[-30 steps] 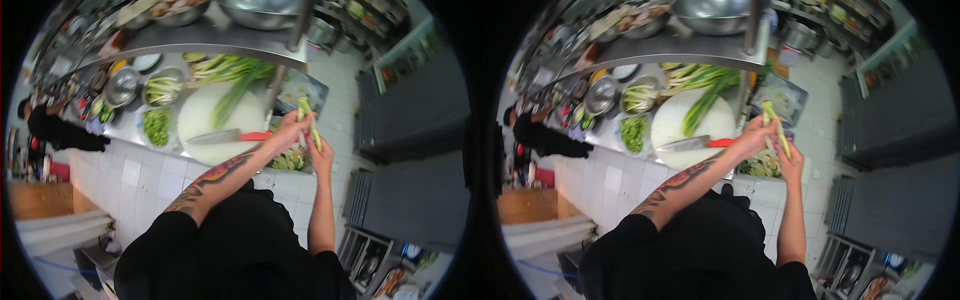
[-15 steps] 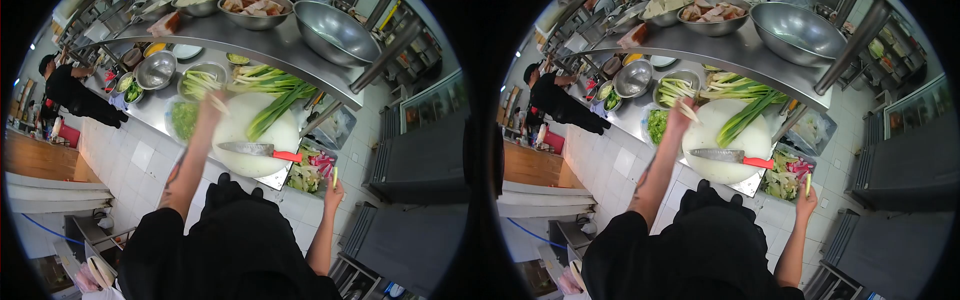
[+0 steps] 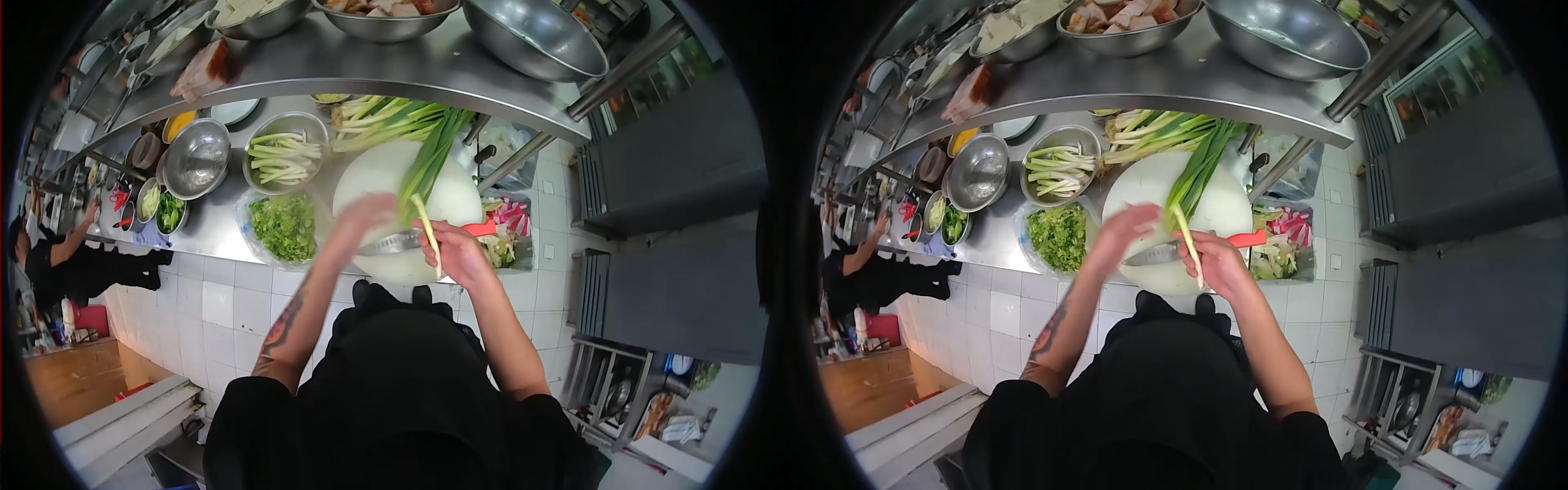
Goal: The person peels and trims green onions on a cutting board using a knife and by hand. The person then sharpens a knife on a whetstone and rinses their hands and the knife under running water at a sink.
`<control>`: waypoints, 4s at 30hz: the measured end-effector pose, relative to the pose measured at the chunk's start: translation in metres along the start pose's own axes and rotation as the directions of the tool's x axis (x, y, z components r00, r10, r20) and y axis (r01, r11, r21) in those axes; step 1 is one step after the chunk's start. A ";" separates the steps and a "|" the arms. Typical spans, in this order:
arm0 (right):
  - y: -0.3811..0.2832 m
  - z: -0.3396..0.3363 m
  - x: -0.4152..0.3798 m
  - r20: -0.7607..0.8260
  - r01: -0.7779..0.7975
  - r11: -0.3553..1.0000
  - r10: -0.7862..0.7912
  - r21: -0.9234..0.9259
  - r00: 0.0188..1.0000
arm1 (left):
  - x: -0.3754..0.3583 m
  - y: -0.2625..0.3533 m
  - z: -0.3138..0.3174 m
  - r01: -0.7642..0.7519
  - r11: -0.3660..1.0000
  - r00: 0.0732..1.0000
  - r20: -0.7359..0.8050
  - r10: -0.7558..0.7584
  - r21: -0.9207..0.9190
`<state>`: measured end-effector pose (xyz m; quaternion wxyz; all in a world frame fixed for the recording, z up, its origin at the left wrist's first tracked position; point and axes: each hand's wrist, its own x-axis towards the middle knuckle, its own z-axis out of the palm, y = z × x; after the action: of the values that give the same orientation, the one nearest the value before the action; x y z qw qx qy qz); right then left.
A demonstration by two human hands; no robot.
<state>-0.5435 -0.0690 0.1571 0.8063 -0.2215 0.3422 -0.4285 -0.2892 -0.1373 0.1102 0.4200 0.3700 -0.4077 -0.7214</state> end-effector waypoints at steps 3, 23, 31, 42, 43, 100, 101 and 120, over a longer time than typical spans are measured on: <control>0.015 0.013 0.010 -0.014 -0.029 0.999 0.030 0.034 0.999 | -0.019 -0.006 0.043 0.060 0.997 0.981 0.188 -0.051 -0.039; -0.009 -0.026 -0.065 -0.181 0.258 0.712 -0.478 -0.652 0.860 | 0.005 -0.007 0.123 0.109 0.860 0.993 0.095 -0.071 -0.498; -0.096 -0.114 -0.107 -0.005 0.161 0.750 -0.214 -0.642 0.977 | 0.019 -0.011 0.161 0.103 0.859 0.981 0.195 -0.004 -0.501; -0.081 -0.198 -0.072 -0.003 -0.175 -0.093 -0.877 -0.980 0.481 | 0.013 -0.038 0.151 0.076 0.827 0.996 -0.002 -0.093 -0.558; -0.077 -0.198 -0.065 -0.047 -0.071 0.013 -0.858 -0.997 0.511 | 0.015 -0.039 0.141 0.085 0.789 0.994 -0.006 -0.112 -0.609; 0.008 -0.052 -0.155 -0.183 -0.074 0.370 -0.269 -0.926 0.946 | 0.124 0.028 -0.033 0.132 0.883 0.980 0.075 -0.184 0.450; 0.007 -0.053 -0.146 -0.170 -0.081 0.341 -0.237 -0.936 0.957 | 0.126 0.023 -0.038 0.117 0.906 0.984 0.075 -0.161 0.408; 0.015 -0.109 -0.128 -0.369 -0.112 0.504 -0.446 -0.856 0.815 | 0.060 -0.038 0.045 -0.204 0.146 0.934 0.148 0.326 0.968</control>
<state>-0.6670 0.0397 0.1214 0.4104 -0.4866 0.6971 -0.3298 -0.3622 -0.1673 0.0820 0.2305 0.5073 -0.8068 -0.1966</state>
